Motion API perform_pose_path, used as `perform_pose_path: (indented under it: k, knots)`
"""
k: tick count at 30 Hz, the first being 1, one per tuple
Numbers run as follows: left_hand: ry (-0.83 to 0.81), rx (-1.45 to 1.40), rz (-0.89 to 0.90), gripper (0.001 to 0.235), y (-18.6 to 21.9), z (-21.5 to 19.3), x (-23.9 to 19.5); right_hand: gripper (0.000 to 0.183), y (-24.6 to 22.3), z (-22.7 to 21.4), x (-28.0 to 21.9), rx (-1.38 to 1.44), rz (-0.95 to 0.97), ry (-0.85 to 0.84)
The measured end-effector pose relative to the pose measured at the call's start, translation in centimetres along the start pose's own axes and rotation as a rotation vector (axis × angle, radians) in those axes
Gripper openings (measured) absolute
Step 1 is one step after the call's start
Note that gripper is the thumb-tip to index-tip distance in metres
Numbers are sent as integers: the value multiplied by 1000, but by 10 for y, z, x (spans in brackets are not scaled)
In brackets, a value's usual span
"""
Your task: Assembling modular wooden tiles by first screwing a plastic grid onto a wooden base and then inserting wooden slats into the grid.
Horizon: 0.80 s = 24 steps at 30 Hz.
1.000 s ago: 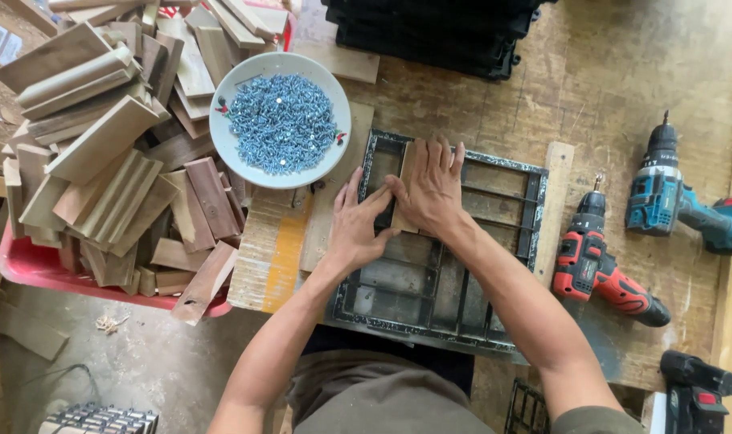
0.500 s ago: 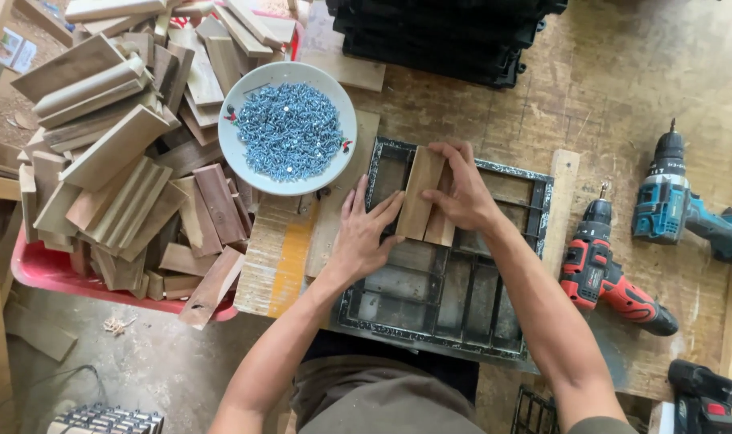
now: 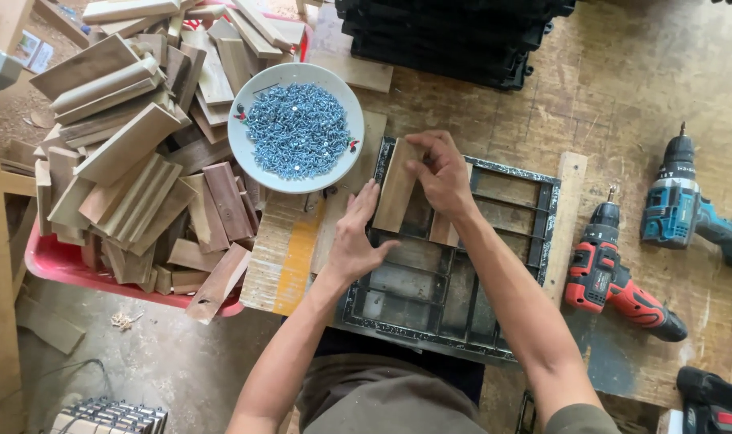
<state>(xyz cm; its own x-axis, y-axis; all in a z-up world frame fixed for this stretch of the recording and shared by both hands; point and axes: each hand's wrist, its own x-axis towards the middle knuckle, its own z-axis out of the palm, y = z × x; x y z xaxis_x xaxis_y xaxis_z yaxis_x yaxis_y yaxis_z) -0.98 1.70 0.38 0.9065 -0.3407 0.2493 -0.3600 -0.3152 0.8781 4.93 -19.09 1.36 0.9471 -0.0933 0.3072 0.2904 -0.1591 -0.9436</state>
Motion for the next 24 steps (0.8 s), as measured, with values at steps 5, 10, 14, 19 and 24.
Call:
perform_pose_path:
  k: [5, 10, 14, 19, 24]
  knots:
    - [25, 96, 27, 100, -15, 11, -3, 38, 0, -3, 5, 0, -16, -9]
    - [44, 151, 20, 97, -19, 15, -3, 38, 3, -2, 7, 40, -2, -23]
    - [29, 195, 40, 90, -24, 14, -5, 39, -10, -3, 5, -137, -1, -83]
    - [-4, 207, 44, 89, -18, 9, -3, 39, -11, -5, 5, -327, -67, -108]
    - [-14, 149, 6, 109, -15, 6, -1, 39, -6, 0, 8, -400, -91, -113]
